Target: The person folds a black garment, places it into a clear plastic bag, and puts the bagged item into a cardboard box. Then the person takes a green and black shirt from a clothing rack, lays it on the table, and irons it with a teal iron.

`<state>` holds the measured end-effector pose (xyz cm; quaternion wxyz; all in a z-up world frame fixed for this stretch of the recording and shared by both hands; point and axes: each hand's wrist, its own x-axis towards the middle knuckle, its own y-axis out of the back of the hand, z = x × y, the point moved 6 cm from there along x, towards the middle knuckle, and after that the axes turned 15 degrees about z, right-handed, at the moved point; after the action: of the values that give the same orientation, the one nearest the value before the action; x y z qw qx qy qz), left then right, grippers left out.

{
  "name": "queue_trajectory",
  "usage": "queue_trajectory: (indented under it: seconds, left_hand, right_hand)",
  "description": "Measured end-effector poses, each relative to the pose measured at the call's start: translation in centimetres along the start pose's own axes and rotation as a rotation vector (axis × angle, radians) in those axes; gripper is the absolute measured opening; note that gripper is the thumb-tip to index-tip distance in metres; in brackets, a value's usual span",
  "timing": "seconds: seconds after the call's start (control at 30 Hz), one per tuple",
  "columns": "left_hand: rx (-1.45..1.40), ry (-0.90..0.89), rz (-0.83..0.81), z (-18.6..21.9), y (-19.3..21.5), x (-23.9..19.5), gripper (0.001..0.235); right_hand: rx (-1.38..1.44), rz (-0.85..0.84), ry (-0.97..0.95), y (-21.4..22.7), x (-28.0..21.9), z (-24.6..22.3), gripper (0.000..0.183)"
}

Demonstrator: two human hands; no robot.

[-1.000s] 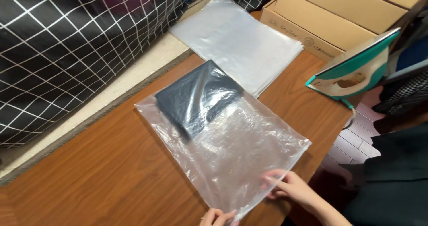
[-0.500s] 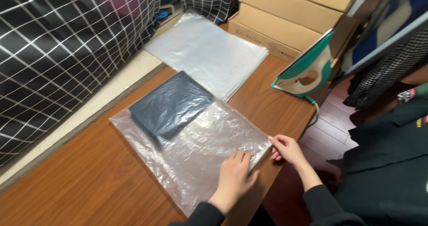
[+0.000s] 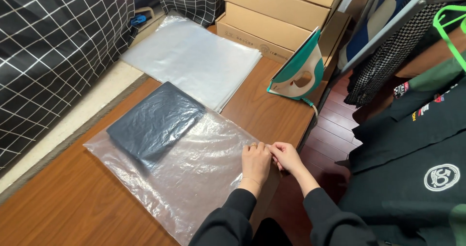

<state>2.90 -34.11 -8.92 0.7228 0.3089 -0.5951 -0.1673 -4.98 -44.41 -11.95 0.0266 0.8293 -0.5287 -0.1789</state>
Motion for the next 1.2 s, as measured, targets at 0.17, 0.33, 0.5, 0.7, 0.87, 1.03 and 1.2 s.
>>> queue_trajectory:
  seconds: [0.17, 0.33, 0.5, 0.7, 0.87, 1.03, 1.2]
  left_hand:
    - [-0.074, 0.074, -0.041, -2.5, 4.3, -2.9, 0.012]
    - [-0.229, 0.233, -0.109, -6.0, 14.1, -8.8, 0.021]
    - [-0.181, 0.402, -0.163, -8.9, 23.3, -16.2, 0.026]
    - [0.037, 0.490, 0.122, -10.7, 29.8, -22.0, 0.022]
    - [-0.032, 0.606, 0.033, -12.8, 30.5, -24.4, 0.024]
    - [-0.241, 1.002, -0.372, -19.9, 32.8, -31.2, 0.028]
    - [-0.473, 1.314, -0.784, -22.5, 41.5, -28.8, 0.023]
  right_hand:
    - [0.013, 0.004, 0.003, 0.0, -0.3, -0.1, 0.023]
    - [-0.130, -0.028, -0.030, 0.1, -3.1, -3.4, 0.039]
    - [-0.187, -0.037, 0.003, 0.2, -3.1, -3.3, 0.040]
    - [-0.212, -0.055, -0.008, 0.1, -2.4, -2.8, 0.040]
    - [-0.298, -0.132, 0.023, -0.3, -4.8, -5.0, 0.039]
    - [-0.246, -0.207, 0.073, -0.3, -6.4, -5.4, 0.038]
    - [-0.854, -0.027, 0.488, -1.4, -6.1, -4.8, 0.046]
